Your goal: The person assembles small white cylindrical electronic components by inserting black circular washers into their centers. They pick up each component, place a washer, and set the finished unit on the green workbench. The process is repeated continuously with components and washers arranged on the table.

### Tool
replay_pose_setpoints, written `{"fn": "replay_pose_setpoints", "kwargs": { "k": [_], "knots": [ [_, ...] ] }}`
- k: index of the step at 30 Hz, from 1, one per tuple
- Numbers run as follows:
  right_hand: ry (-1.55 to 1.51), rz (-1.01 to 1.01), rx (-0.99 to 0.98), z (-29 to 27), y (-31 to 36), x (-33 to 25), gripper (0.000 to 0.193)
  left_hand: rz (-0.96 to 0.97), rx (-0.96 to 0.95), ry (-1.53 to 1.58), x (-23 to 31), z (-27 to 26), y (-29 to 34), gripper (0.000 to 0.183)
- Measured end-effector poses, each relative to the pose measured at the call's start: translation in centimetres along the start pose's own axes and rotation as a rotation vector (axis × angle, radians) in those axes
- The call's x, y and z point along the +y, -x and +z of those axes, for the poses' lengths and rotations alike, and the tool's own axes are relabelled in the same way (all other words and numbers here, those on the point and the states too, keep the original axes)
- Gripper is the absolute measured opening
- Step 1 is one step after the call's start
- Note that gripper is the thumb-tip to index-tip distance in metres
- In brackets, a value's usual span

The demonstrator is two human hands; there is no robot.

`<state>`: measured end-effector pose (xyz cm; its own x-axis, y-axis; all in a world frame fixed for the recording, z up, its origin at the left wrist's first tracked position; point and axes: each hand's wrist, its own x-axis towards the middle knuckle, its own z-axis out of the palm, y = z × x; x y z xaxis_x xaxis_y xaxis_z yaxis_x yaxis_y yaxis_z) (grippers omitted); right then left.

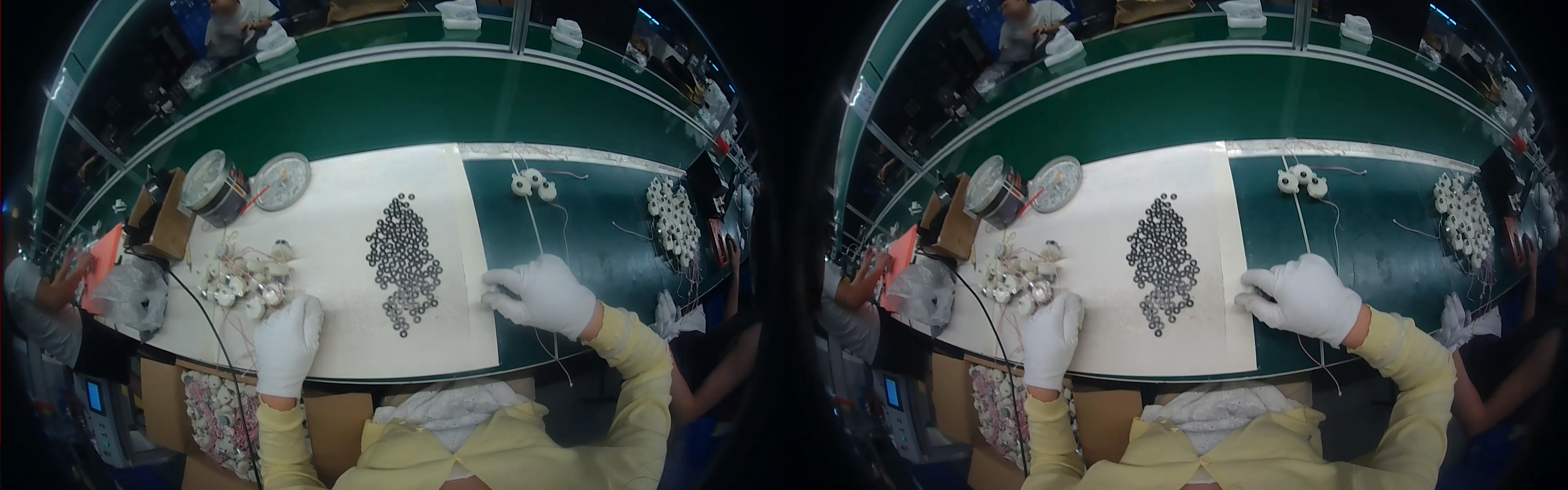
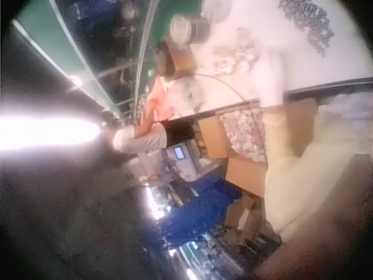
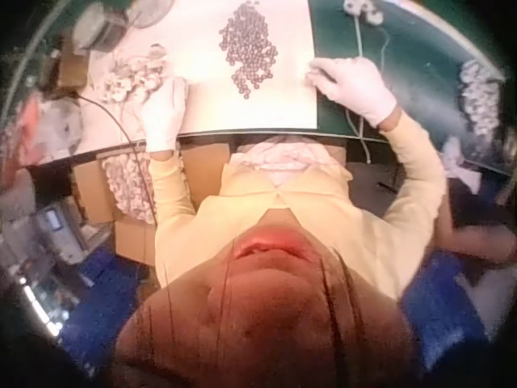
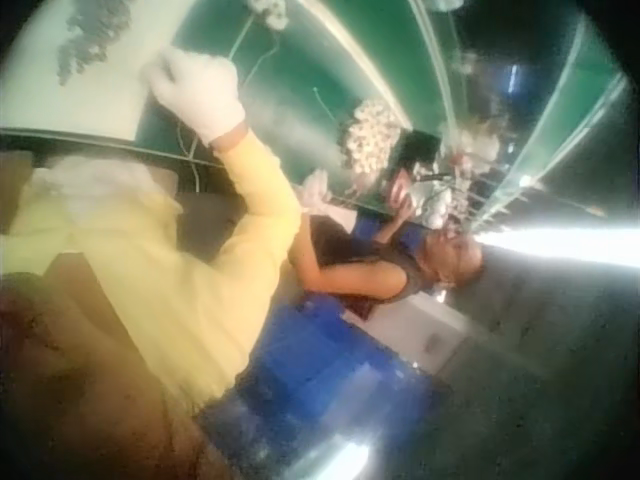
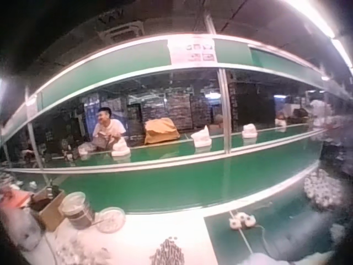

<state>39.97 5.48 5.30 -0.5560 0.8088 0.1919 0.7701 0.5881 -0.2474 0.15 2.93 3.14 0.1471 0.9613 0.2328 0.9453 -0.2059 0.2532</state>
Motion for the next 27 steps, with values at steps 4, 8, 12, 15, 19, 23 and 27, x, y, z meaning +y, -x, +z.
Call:
{"fn": "replay_pose_setpoints", "kwargs": {
  "k": [4,8,12,15,19,23,27],
  "knots": [
    [-0.065,-0.024,0.058,1.4,-0.8,-0.3,0.020,0.010,0.072,-0.050,-0.1,0.5,1.3,0.015],
    [-0.155,0.012,0.036,2.0,-1.6,-0.6,0.019,0.028,0.035,0.063,-0.5,1.0,1.8,0.018],
    [-0.158,0.019,0.041,1.7,-3.1,-1.1,0.020,0.082,0.117,0.096,-0.4,0.5,2.0,0.016],
    [-0.097,0.074,0.018,1.8,-3.7,-1.8,0.021,0.067,0.140,0.059,-1.0,0.8,2.4,0.013],
    [-0.029,0.220,0.087,2.6,-2.0,-3.9,0.023,0.017,0.064,0.065,-0.5,0.2,1.9,0.012],
    [0.011,0.290,0.147,4.0,-0.6,-4.6,0.025,0.050,0.109,0.094,-0.8,0.5,1.8,0.012],
    [0.066,0.262,0.192,4.1,-0.6,-5.0,0.025,0.074,0.147,0.093,-1.1,0.8,1.7,0.012]
  ]
}}
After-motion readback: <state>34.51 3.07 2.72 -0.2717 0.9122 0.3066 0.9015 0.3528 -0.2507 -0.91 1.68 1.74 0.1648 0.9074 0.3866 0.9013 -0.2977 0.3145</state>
